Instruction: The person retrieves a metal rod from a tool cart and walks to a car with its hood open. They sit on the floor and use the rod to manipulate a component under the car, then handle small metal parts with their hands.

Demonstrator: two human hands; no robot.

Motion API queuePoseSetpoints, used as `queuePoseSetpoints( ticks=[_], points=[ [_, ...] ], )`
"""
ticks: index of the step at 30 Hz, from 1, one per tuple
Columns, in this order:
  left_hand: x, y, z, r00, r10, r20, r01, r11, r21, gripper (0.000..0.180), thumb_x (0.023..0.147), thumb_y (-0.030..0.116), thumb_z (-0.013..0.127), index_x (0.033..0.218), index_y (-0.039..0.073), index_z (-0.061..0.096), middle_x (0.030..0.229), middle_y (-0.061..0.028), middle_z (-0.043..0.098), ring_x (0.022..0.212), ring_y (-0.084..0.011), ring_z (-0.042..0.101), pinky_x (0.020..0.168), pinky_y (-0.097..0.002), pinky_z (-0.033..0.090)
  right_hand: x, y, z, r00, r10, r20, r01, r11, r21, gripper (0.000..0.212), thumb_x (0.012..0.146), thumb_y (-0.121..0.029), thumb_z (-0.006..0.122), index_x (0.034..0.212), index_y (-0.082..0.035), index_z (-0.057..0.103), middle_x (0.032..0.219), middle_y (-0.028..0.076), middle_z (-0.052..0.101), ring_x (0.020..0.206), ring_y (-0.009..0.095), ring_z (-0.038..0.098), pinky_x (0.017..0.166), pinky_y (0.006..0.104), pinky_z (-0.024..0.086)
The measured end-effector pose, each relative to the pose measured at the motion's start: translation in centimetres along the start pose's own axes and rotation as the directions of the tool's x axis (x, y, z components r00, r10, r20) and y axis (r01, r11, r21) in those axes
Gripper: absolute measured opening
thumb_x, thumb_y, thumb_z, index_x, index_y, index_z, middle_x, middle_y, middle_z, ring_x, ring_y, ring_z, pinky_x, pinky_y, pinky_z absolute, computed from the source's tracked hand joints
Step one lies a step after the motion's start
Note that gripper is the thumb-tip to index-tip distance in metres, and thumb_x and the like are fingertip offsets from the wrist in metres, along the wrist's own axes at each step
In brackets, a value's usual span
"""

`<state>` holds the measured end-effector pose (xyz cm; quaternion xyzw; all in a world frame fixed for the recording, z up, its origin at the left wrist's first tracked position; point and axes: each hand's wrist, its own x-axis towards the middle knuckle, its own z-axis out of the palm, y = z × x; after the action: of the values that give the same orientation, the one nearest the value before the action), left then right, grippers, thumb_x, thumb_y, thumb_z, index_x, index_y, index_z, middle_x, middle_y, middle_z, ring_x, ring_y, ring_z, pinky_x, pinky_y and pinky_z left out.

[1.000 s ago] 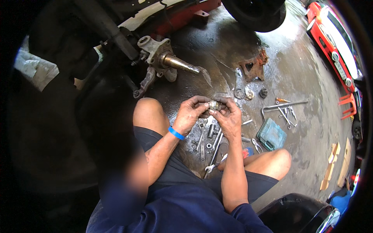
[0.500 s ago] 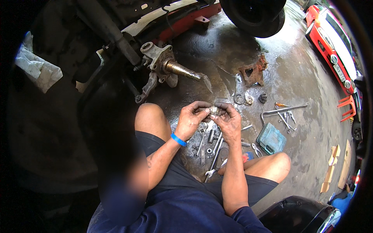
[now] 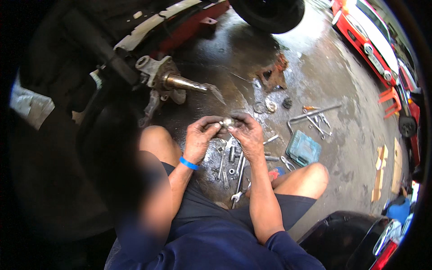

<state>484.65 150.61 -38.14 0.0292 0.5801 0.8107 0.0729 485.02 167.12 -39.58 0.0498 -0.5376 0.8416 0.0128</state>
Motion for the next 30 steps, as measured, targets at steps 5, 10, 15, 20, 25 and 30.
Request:
queuePoseSetpoints(
  ticks=[5, 10, 15, 20, 25, 30],
  points=[
    [-0.1, -0.1, -0.6, 0.992, -0.126, 0.015, 0.127, 0.981, -0.149, 0.023, 0.095, 0.008, 0.056, 0.115, -0.002, 0.062, 0.101, -0.0096, 0.069, 0.087, -0.0161, 0.068, 0.077, -0.028, 0.056, -0.2, 0.0, -0.6, 0.997, 0.065, 0.038, -0.066, 0.997, 0.039, 0.038, 0.083, -0.001, 0.074, 0.118, 0.005, 0.059, 0.108, 0.01, 0.067, 0.098, 0.016, 0.065, 0.088, 0.0292, 0.053],
    [0.2, 0.0, -1.2, 0.974, -0.22, 0.062, 0.228, 0.924, -0.307, 0.028, 0.1, 0.018, 0.054, 0.119, 0.0, 0.06, 0.107, -0.0096, 0.067, 0.094, -0.0182, 0.068, 0.081, -0.0279, 0.055, 0.0, 0.1, -0.3, 0.998, 0.051, -0.039, -0.048, 0.996, 0.081, 0.037, 0.083, -0.002, 0.075, 0.116, 0.005, 0.06, 0.105, 0.01, 0.069, 0.095, 0.015, 0.066, 0.086, 0.029, 0.055],
    [-0.1, 0.0, -0.7, 0.928, -0.357, 0.102, 0.371, 0.899, -0.233, 0.032, 0.101, 0.03, 0.055, 0.115, 0.002, 0.062, 0.1, -0.0056, 0.067, 0.085, -0.0113, 0.063, 0.068, -0.0219, 0.049, -0.2, -0.1, 0.2, 0.99, 0.133, 0.036, -0.135, 0.99, 0.033, 0.037, 0.08, 0.0, 0.077, 0.114, 0.004, 0.062, 0.096, 0.009, 0.068, 0.088, 0.012, 0.066, 0.078, 0.0251, 0.056],
    [-0.1, -0.3, -0.4, 0.955, -0.29, 0.066, 0.296, 0.948, -0.121, 0.03, 0.1, 0.028, 0.058, 0.111, 0.001, 0.064, 0.091, -0.001, 0.065, 0.074, -0.0046, 0.054, 0.06, -0.0178, 0.041, -0.2, 3.3, -2.8, 0.979, 0.081, 0.189, -0.109, 0.984, 0.139, 0.038, 0.08, -0.003, 0.077, 0.115, -0.001, 0.063, 0.095, 0.005, 0.067, 0.085, 0.009, 0.064, 0.075, 0.0249, 0.055],
    [0.3, -0.3, -2.0, 0.953, -0.303, -0.03, 0.287, 0.927, -0.243, 0.028, 0.098, 0.026, 0.061, 0.113, 0.002, 0.065, 0.1, -0.0039, 0.068, 0.085, -0.0101, 0.061, 0.066, -0.0201, 0.047, -1.3, 13.6, -10.4, 0.856, 0.169, -0.488, -0.504, 0.483, -0.716, 0.029, 0.082, -0.022, 0.073, 0.101, 0.001, 0.072, 0.094, 0.017, 0.073, 0.087, 0.027, 0.07, 0.077, 0.0401, 0.054],
    [0.3, -0.8, -3.1, 0.916, -0.4, -0.028, 0.366, 0.863, -0.348, 0.036, 0.1, 0.039, 0.056, 0.112, 0.005, 0.062, 0.095, -0.0086, 0.068, 0.078, -0.0149, 0.066, 0.058, -0.0211, 0.048, -8.2, 22.4, -14.5, 0.783, 0.392, -0.484, -0.479, -0.117, -0.87, 0.017, 0.081, -0.011, 0.06, 0.09, -0.003, 0.073, 0.102, 0.023, 0.07, 0.094, 0.039, 0.069, 0.081, 0.047, 0.056]
  ],
)
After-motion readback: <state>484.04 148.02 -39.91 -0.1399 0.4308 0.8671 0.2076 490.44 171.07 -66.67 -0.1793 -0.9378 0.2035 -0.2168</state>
